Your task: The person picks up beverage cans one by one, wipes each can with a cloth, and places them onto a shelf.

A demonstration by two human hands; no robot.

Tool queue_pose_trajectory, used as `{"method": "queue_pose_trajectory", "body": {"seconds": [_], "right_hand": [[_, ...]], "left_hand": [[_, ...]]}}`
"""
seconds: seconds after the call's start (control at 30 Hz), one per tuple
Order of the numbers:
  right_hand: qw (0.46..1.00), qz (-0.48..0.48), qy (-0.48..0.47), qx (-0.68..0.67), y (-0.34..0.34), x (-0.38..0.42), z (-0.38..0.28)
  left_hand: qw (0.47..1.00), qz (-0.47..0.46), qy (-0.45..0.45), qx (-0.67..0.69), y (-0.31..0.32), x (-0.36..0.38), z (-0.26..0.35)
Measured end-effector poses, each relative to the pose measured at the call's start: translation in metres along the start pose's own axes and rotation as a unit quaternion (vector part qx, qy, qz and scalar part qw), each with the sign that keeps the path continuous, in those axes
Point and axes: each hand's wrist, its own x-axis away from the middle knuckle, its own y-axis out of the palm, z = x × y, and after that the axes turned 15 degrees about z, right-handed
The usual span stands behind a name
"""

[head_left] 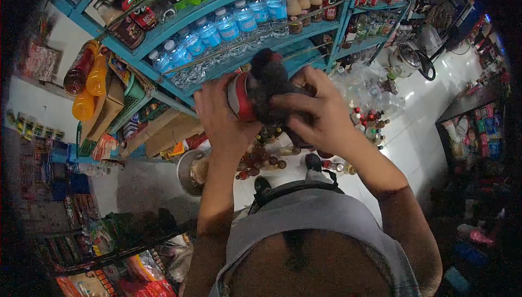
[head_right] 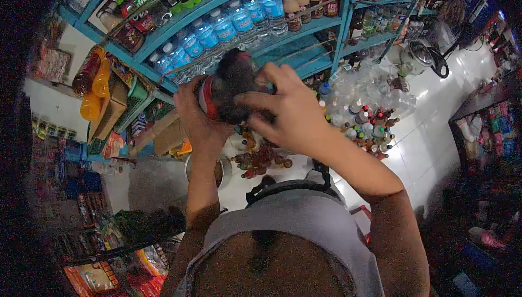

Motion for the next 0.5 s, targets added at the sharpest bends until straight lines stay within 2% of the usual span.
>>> {"method": "queue_pose_trajectory", "body": {"seconds": [0.17, 0.3, 0.37, 0.4, 0.47, 0.5], "right_hand": [[0.996, 0.039, -0.078, -0.011, 0.009, -0.021, 0.004], [0.995, 0.028, -0.094, 0.026, 0.009, -0.033, 0.019], [0.992, 0.052, -0.100, 0.060, 0.008, -0.027, 0.021], [0.992, 0.050, -0.101, 0.058, 0.007, -0.022, 0.019], [0.998, 0.011, -0.027, 0.061, 0.004, -0.012, 0.014], [0.998, 0.010, -0.030, 0.059, 0.002, -0.008, 0.014]], "left_hand": [[1.000, 0.011, -0.001, 0.020, 0.000, 0.003, -0.001], [0.999, -0.006, 0.024, -0.019, -0.001, 0.005, 0.003], [0.998, 0.029, 0.048, -0.020, -0.004, 0.004, 0.006], [0.998, 0.030, 0.046, -0.022, -0.005, 0.004, 0.006], [0.997, -0.006, 0.024, -0.072, -0.007, 0.005, 0.006], [0.997, -0.003, 0.023, -0.074, -0.007, 0.006, 0.005]]}}
